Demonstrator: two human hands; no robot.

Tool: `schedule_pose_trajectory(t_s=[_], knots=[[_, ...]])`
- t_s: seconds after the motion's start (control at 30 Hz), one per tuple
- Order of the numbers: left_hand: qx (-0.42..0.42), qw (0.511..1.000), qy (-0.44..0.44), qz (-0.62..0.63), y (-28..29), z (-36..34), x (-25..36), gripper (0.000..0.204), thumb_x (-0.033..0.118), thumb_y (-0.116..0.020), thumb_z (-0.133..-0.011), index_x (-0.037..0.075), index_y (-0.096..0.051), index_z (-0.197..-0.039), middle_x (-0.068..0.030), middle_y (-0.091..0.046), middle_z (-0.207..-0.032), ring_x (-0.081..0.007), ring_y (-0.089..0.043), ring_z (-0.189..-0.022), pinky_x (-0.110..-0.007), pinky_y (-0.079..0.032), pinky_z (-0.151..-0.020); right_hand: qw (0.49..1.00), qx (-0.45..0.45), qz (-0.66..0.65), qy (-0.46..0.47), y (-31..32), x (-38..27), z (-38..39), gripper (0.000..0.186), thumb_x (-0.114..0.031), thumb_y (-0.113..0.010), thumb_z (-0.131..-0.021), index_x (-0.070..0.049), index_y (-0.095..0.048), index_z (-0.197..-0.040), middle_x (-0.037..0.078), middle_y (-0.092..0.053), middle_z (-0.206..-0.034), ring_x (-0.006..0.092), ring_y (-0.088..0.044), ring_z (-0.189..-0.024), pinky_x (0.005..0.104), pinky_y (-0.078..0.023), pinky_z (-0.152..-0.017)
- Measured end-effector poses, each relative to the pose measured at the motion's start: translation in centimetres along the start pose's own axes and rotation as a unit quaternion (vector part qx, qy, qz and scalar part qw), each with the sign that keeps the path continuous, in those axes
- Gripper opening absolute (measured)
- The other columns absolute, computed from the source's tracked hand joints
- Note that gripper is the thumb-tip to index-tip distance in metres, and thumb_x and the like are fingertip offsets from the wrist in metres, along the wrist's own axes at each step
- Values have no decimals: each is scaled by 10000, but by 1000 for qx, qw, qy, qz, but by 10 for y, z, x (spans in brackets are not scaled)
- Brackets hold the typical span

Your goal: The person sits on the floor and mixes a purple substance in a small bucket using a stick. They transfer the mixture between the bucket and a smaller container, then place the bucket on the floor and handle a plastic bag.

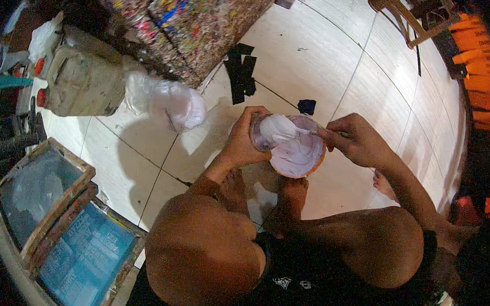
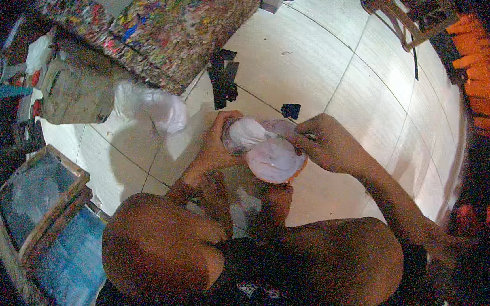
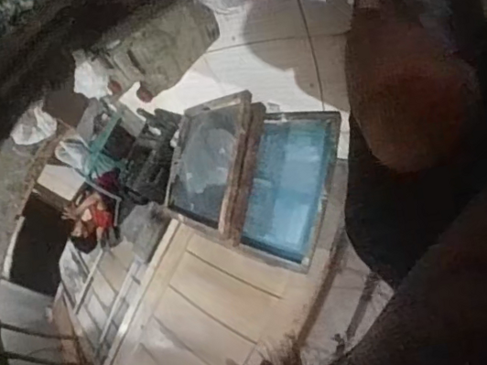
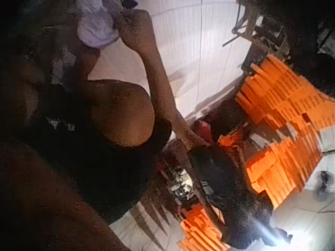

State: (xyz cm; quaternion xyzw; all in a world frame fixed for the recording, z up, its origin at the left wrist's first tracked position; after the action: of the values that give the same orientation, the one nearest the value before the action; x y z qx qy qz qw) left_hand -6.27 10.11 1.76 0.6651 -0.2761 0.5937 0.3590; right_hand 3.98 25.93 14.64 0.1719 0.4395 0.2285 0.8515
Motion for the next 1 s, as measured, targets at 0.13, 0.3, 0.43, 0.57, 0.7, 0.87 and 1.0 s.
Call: schedule_pose_trajectory(t_s=[0.13,0.3,0.43,0.57,0.7,0.87,1.0], knots=[[27,999,-6,38,1,1,-1,870,120,-833,-485,64,-407,-1242,-144,-570,-1166,-299,-573,-1104,-395,-445,-968,981,-38,179,69,-16,-34,-42,315,-231,-585,-885,67,-670,-830,253,-652,-751,358,-652,-667,439,-513,-634],[31,999,4,24,2,2,-9,881,128,-820,-482,61,-392,-1248,-150,-569,-1158,-301,-570,-1098,-394,-444,-970,913,-68,388,107,-72,-39,-83,113,-108,-631,-781,-11,-688,-797,177,-667,-730,353,-669,-675,437,-533,-607],[41,999,13,17,11,10,-11,880,120,-820,-477,56,-390,-1243,-150,-569,-1161,-298,-570,-1096,-393,-446,-968,839,-69,494,218,-74,-88,-65,70,-123,-666,-730,-63,-693,-753,130,-678,-709,294,-689,-676,405,-536,-592],[32,998,-1,58,13,9,-9,882,112,-833,-476,61,-395,-1240,-146,-572,-1165,-290,-573,-1102,-382,-445,-976,794,-58,539,276,-71,-103,-45,48,-142,-673,-712,-96,-686,-715,91,-681,-686,241,-688,-633,360,-529,-563],[46,996,30,74,7,10,-12,867,113,-850,-487,68,-404,-1230,-137,-581,-1161,-277,-576,-1111,-381,-451,-973,779,-50,540,315,-92,-62,-56,60,-157,-666,-705,-110,-677,-669,74,-675,-666,227,-683,-610,355,-524,-555],[51,998,-3,46,12,5,0,875,130,-872,-496,60,-407,-1234,-140,-589,-1148,-273,-589,-1098,-382,-468,-948,797,-32,520,305,-68,-94,-35,57,-162,-660,-712,-112,-680,-692,77,-680,-679,224,-688,-636,355,-524,-552],[49,997,-2,51,8,5,-10,870,129,-868,-503,50,-409,-1238,-146,-590,-1130,-273,-597,-1072,-380,-476,-931,818,-60,490,295,-86,-63,-56,111,-187,-653,-705,-91,-708,-710,130,-689,-707,314,-688,-649,427,-555,-580]])
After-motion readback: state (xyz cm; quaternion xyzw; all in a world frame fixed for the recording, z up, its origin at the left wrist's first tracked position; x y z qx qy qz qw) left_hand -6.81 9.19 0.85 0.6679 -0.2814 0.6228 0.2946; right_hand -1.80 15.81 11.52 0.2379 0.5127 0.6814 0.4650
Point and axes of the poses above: each hand's wrist, its own z-axis away from the middle knuckle, its own y-axis out of the back of the hand, x = y × z, the point moved 8 cm from there along -z, towards the middle knuckle
